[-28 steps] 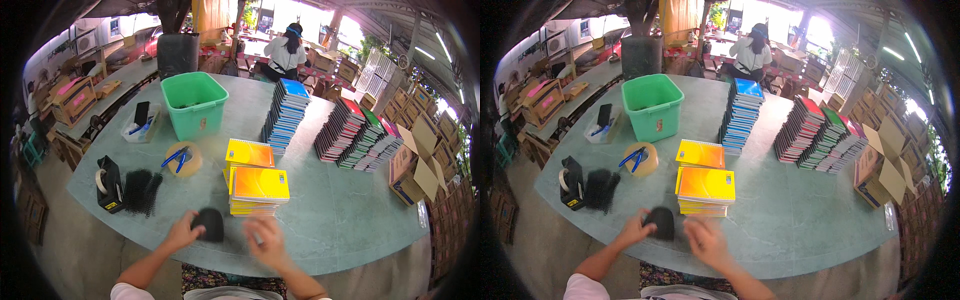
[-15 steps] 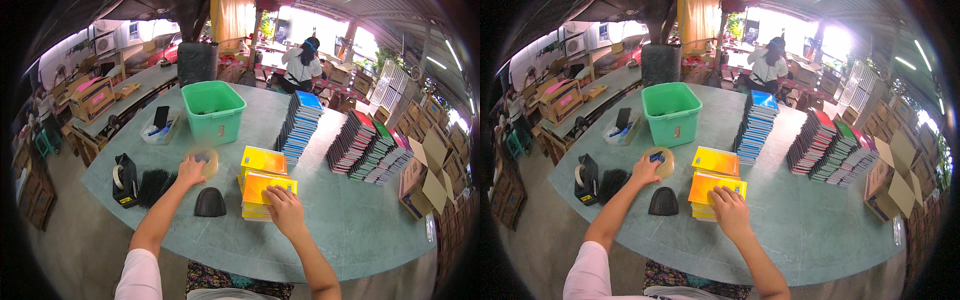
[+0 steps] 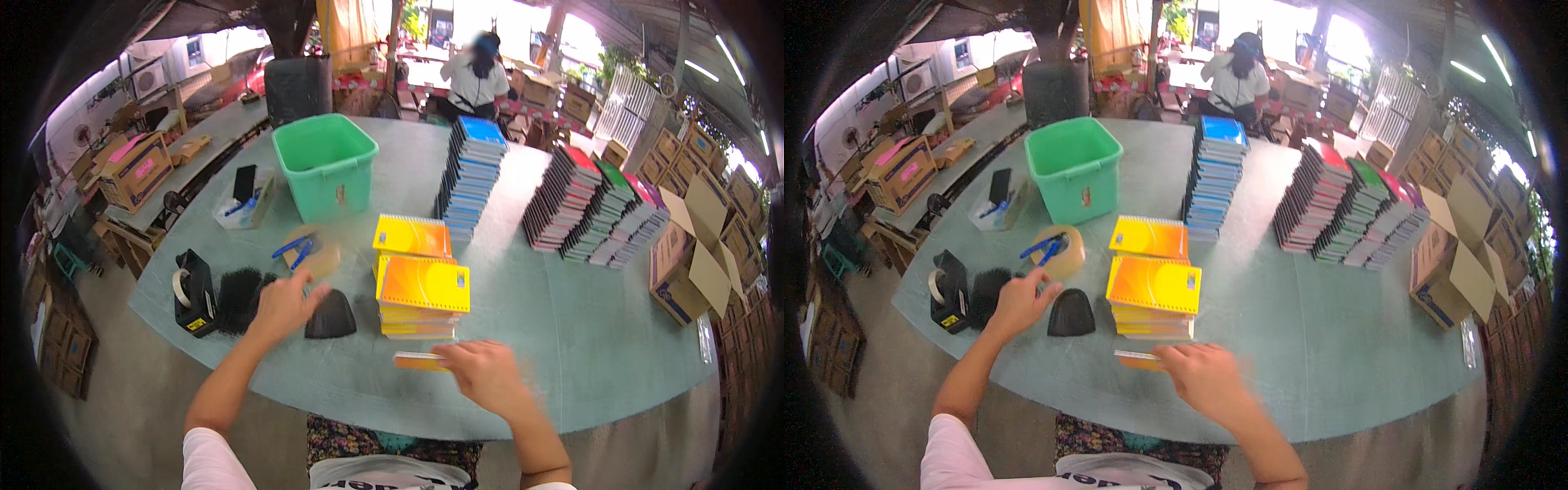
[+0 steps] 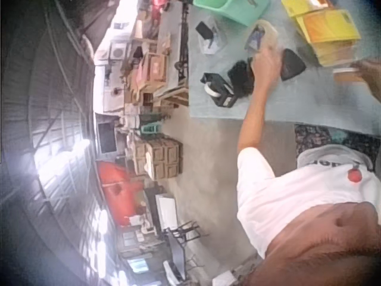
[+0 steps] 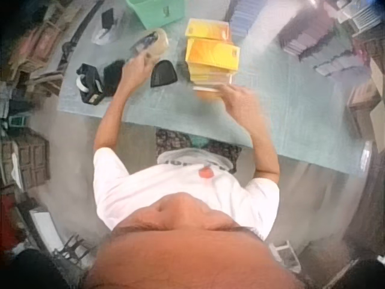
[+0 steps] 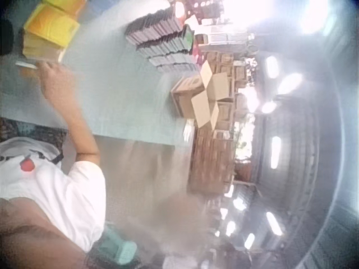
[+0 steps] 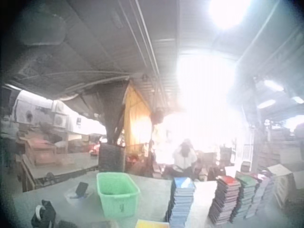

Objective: The person trims the excess plastic from the spiral bindings of notebooks using wire cutters, stacks them, and places them into a cardboard box.

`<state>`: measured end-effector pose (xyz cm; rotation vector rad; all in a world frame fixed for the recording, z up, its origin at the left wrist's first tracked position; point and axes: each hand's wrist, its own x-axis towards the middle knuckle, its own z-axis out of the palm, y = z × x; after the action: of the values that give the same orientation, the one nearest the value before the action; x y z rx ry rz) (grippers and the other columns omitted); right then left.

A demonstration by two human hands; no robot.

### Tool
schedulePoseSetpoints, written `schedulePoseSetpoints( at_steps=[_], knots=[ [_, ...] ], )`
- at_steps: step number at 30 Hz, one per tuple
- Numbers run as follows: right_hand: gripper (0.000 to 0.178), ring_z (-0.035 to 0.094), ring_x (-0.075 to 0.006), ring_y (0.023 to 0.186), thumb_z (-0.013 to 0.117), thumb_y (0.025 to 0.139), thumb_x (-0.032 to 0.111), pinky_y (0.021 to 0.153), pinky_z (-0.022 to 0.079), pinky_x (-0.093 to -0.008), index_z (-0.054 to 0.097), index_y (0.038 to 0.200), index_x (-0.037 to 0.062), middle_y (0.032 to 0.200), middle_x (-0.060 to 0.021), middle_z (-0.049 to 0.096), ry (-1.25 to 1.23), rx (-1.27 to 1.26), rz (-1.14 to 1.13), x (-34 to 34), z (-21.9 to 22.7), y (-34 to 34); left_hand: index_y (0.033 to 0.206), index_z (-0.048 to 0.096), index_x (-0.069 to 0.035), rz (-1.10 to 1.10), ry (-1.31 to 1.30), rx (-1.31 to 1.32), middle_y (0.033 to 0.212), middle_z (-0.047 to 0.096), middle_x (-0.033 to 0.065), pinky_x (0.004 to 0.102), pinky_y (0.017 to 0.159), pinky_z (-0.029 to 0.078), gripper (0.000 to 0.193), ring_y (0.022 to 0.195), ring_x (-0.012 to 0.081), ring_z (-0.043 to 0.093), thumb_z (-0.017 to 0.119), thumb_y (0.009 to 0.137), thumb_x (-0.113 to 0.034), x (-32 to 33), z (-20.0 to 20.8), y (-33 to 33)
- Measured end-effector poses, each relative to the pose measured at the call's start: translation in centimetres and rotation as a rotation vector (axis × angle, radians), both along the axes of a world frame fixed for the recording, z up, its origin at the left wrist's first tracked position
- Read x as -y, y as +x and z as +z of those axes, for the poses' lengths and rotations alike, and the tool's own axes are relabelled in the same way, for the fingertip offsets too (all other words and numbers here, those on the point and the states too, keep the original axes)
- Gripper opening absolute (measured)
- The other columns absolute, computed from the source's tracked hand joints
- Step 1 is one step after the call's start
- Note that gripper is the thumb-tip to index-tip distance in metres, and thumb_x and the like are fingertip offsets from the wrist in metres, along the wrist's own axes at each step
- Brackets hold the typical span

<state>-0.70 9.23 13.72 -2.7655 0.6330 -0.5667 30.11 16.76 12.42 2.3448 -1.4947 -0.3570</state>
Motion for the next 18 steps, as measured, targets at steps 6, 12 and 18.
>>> schedulePoseSetpoints(
  at_steps=[6,12,18],
  knots=[
    [0.019,0.062,-0.0254,0.079,0.061,0.076,0.011,0.069,0.048,-0.0375,0.061,0.095,0.0082,0.084,-0.0098,0.064,-0.045,-0.171,-0.069,0.2,-9.0,4.0,0.123,0.044,-0.003,-0.413,-0.175,-0.149,0.09,0.063,0.0203,0.0427,0.067,0.048,0.05,0.076,0.0352,0.062,0.059,0.083,-0.029,-4.3,-7.3,-3.8],
    [0.025,0.06,-0.0257,0.083,0.059,0.071,0.006,0.074,0.046,-0.037,0.06,0.096,0.0076,0.087,-0.0096,0.064,0.092,0.08,0.016,0.1,-9.2,7.3,0.123,0.042,0.001,-0.213,0.182,-0.316,0.087,0.062,0.025,0.0453,0.076,0.045,0.045,0.088,0.0406,0.059,0.051,0.089,-0.026,-2.1,-8.9,-10.0],
    [0.029,0.06,-0.0244,0.086,0.062,0.065,0.006,0.074,0.044,-0.0364,0.06,0.094,0.0089,0.085,-0.009,0.063,0.0,0.174,-0.076,0.1,-9.9,7.5,0.107,0.056,-0.001,-0.111,-0.152,-0.712,0.077,0.06,0.0106,0.0331,0.066,0.044,0.031,0.072,0.0222,0.056,0.049,0.092,-0.027,-3.5,-9.6,-6.4]
  ],
)
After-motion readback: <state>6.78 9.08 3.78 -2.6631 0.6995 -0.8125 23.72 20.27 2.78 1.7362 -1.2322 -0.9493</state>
